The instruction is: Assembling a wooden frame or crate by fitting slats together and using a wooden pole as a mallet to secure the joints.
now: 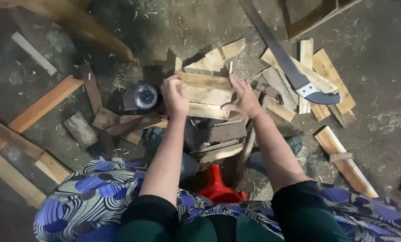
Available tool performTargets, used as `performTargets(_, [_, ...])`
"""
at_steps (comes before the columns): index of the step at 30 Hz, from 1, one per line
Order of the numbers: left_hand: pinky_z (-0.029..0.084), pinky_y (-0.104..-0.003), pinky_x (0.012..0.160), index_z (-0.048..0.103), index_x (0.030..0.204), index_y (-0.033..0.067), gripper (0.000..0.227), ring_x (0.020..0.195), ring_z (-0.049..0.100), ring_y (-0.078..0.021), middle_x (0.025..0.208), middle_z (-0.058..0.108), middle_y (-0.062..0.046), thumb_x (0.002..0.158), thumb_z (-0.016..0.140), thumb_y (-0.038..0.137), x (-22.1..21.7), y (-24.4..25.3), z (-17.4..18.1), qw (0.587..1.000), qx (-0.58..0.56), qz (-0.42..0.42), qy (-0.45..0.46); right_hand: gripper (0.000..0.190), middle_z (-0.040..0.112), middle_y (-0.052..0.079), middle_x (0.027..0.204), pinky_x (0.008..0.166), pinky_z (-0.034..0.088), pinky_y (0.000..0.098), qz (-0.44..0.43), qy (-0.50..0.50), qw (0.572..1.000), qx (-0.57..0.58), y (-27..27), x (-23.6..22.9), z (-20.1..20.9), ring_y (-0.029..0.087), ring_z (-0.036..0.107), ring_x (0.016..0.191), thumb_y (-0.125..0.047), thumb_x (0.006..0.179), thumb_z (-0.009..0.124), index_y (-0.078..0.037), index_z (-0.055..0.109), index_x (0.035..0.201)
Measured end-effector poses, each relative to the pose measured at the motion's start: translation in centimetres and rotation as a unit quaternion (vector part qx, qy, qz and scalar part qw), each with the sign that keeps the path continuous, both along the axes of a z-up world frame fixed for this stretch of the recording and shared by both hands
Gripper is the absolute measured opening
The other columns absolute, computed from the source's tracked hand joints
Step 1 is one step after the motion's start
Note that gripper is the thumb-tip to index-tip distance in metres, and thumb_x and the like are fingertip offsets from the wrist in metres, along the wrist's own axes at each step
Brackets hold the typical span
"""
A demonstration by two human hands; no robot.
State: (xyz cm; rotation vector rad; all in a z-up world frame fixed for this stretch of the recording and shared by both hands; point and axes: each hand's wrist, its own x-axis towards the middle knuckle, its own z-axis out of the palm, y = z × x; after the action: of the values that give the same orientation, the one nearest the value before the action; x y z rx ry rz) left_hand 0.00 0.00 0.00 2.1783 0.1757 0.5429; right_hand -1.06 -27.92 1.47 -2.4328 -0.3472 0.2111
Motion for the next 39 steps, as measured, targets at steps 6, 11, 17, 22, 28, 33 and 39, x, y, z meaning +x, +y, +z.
performTargets(6, [0.056,-0.040,0.087,0.070,0.101,0.0198,0.010,0.098,0.072,-0.0291,0.100,0.077,-0.005,0.092,0.072,0.023,-0.2,-6.7,1.0,0.951,-0.163,-0.147,0.219,0.131,0.043,0.008,0.161,0.122,0.042,0.0431,-0.076,0.102,0.990,0.063,0.8,-0.3,0.1,0.032,0.047,0.144,-0.042,0.049,0.103,-0.027,0.037,0.160])
performTargets(11, [0.059,-0.033,0.085,0.073,0.090,0.0276,0.011,0.092,0.074,-0.0180,0.090,0.077,0.007,0.082,0.079,0.024,1.8,-10.0,-5.5,0.957,-0.111,-0.168,0.208,0.129,0.042,0.017,0.159,0.109,0.055,0.0449,-0.104,0.161,0.972,0.138,1.3,-0.4,0.6,0.042,0.057,0.132,-0.024,0.058,0.104,-0.022,0.029,0.163])
performTargets(17, [0.060,-0.036,0.084,0.075,0.090,0.0275,0.009,0.091,0.074,-0.0202,0.088,0.077,0.006,0.082,0.079,0.024,3.4,-10.6,-4.6,0.956,-0.073,-0.189,0.214,0.135,0.042,0.024,0.158,0.108,0.052,0.0540,-0.111,0.183,0.959,0.188,0.9,-0.3,-0.3,0.046,0.055,0.133,-0.030,0.057,0.104,-0.019,0.024,0.166])
performTargets(22, [0.059,-0.032,0.087,0.075,0.092,0.0314,0.009,0.095,0.072,-0.0150,0.092,0.075,0.012,0.085,0.081,0.030,3.6,-11.2,-1.8,0.945,-0.025,-0.233,0.228,0.133,0.045,0.025,0.157,0.106,0.052,0.0573,-0.101,0.175,0.964,0.173,0.5,-0.4,0.0,0.046,0.057,0.132,-0.040,0.058,0.103,-0.016,0.026,0.164])
performTargets(28, [0.059,-0.038,0.087,0.070,0.092,0.0295,0.006,0.098,0.071,-0.0196,0.094,0.073,0.009,0.089,0.076,0.028,3.5,-11.0,0.1,0.942,0.031,-0.245,0.228,0.132,0.046,0.022,0.158,0.109,0.049,0.0576,-0.094,0.184,0.962,0.177,0.5,-0.5,-0.3,0.045,0.057,0.131,-0.033,0.061,0.102,-0.020,0.023,0.166])
performTargets(33, [0.059,-0.045,0.088,0.066,0.096,0.0289,0.003,0.099,0.071,-0.0249,0.101,0.068,0.006,0.096,0.069,0.028,3.6,-10.6,3.5,0.928,0.084,-0.268,0.247,0.133,0.046,0.021,0.157,0.112,0.047,0.0568,-0.088,0.186,0.965,0.164,0.3,-0.1,0.1,0.044,0.057,0.132,-0.032,0.062,0.101,-0.024,0.020,0.167])
performTargets(39, [0.060,-0.046,0.085,0.064,0.096,0.0301,0.004,0.100,0.071,-0.0264,0.103,0.066,0.007,0.096,0.066,0.034,3.2,-10.7,2.6,0.924,0.098,-0.269,0.254,0.102,0.040,0.029,0.158,0.111,0.046,0.0603,-0.215,0.077,0.942,0.245,0.4,-3.2,4.4,0.050,0.050,0.136,-0.038,0.091,0.083,-0.004,0.019,0.163])
